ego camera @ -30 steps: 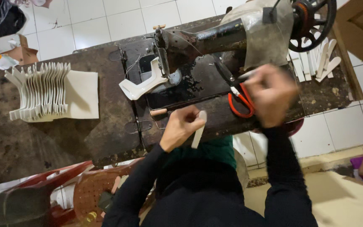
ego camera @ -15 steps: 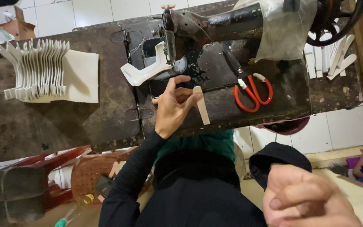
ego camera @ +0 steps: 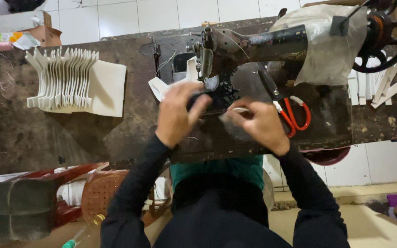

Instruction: The person sits on the floor sorting and trimming white foam shoe components with scissors, gathers a stack of cut pieces, then moves to a treadle sewing machine and stitches the foam pieces together, feeding each piece under the needle and setting finished pieces aside.

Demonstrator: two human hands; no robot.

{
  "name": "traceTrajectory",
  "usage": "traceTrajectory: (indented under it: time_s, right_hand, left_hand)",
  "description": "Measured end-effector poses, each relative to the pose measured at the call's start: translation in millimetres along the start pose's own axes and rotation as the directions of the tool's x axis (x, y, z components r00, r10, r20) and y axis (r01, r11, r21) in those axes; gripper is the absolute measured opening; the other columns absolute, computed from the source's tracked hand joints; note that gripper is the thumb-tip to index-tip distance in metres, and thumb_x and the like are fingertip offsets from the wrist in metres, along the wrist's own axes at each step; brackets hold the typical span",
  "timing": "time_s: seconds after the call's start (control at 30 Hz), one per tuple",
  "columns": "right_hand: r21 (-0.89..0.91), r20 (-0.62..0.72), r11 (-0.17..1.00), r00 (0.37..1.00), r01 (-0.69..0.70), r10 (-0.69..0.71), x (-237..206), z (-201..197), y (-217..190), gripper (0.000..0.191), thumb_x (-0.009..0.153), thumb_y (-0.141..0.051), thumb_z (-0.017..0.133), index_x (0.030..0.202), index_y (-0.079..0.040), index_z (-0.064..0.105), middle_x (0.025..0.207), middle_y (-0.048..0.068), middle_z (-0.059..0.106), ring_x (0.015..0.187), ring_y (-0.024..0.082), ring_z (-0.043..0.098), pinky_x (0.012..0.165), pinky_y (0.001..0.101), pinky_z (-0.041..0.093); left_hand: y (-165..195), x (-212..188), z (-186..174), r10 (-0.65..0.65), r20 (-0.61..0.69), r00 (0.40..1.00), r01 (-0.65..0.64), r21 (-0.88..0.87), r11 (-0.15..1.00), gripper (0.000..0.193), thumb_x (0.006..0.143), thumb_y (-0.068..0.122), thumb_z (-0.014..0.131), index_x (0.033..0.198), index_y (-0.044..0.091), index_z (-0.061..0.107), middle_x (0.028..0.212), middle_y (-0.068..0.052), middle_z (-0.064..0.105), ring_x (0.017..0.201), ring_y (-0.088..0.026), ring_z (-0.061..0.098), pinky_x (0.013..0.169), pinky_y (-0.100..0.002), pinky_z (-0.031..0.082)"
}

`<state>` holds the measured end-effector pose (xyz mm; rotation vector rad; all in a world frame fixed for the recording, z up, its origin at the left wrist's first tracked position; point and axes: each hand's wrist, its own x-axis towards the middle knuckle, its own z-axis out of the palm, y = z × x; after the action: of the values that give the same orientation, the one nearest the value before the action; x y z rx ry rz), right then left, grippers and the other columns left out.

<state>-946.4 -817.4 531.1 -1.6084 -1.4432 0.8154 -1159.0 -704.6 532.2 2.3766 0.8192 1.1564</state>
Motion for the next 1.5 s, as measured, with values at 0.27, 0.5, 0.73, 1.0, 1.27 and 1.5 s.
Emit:
traceTrajectory:
  time_s: [0.27,0.5,0.73,1.0,1.27,1.5]
  right_hand:
    - [0.223,-0.035,0.956,0.978,-0.191,0.204,56,-1,32,0.015,0.092,-0.014,0.076,0.096,-0.001,0.072,0.08,0.002,0.072,0.067,0.008,0.065,0.062,0.0236,0.052]
    - [0.161,-0.021,0.97,0.982,-0.182,0.187,90,17,47,0.022,0.09,-0.019,0.079,0.099,0.001,0.078,0.078,0.004,0.075,0.064,0.006,0.066,0.058,0.0232,0.054]
    - [0.059,-0.042,0.967,0.967,-0.248,0.251,96,25,49,0.026,0.088,-0.025,0.081,0.098,-0.001,0.082,0.067,0.005,0.073,0.055,0.006,0.063,0.051,0.0248,0.052]
    - [0.01,-0.052,0.968,0.966,-0.252,0.252,98,28,53,0.028,0.087,-0.028,0.081,0.095,-0.001,0.082,0.065,0.006,0.073,0.052,0.007,0.065,0.049,0.0248,0.052]
    - [-0.021,-0.061,0.956,0.955,-0.293,0.291,100,31,55,0.029,0.086,-0.029,0.083,0.093,-0.001,0.081,0.064,0.007,0.073,0.05,0.009,0.066,0.046,0.0257,0.052]
    - [-0.082,-0.056,0.983,0.985,-0.165,0.161,99,27,40,0.024,0.089,-0.027,0.082,0.099,-0.005,0.082,0.064,0.009,0.072,0.052,0.012,0.067,0.051,0.0287,0.052]
  left_hand:
    - [-46,-5,22,-0.054,0.362,0.931,-0.001,0.151,0.989,0.025,0.095,0.018,0.076,0.114,0.004,0.068,0.109,-0.012,0.062,0.103,-0.031,0.062,0.09,-0.041,0.052]
    - [-53,-10,20,0.175,0.247,0.953,-0.197,0.067,0.978,0.026,0.09,0.01,0.074,0.113,-0.001,0.066,0.118,-0.013,0.063,0.116,-0.032,0.062,0.1,-0.038,0.051]
    - [-57,-12,18,0.16,0.275,0.948,-0.179,0.047,0.983,0.022,0.093,0.009,0.075,0.11,-0.002,0.066,0.116,-0.012,0.063,0.115,-0.03,0.065,0.098,-0.038,0.053]
    - [-59,-14,19,0.177,0.262,0.949,-0.197,0.055,0.979,0.023,0.093,0.011,0.075,0.111,-0.002,0.067,0.127,-0.014,0.066,0.121,-0.03,0.065,0.103,-0.037,0.053]
    - [-59,-14,18,0.142,0.281,0.949,-0.158,0.037,0.987,0.024,0.094,0.01,0.074,0.114,-0.002,0.066,0.126,-0.014,0.066,0.123,-0.031,0.065,0.103,-0.037,0.053]
    - [-49,-8,20,0.208,0.335,0.919,-0.285,0.198,0.938,0.044,0.082,0.004,0.068,0.124,-0.006,0.062,0.123,-0.014,0.061,0.121,-0.03,0.06,0.105,-0.037,0.05]
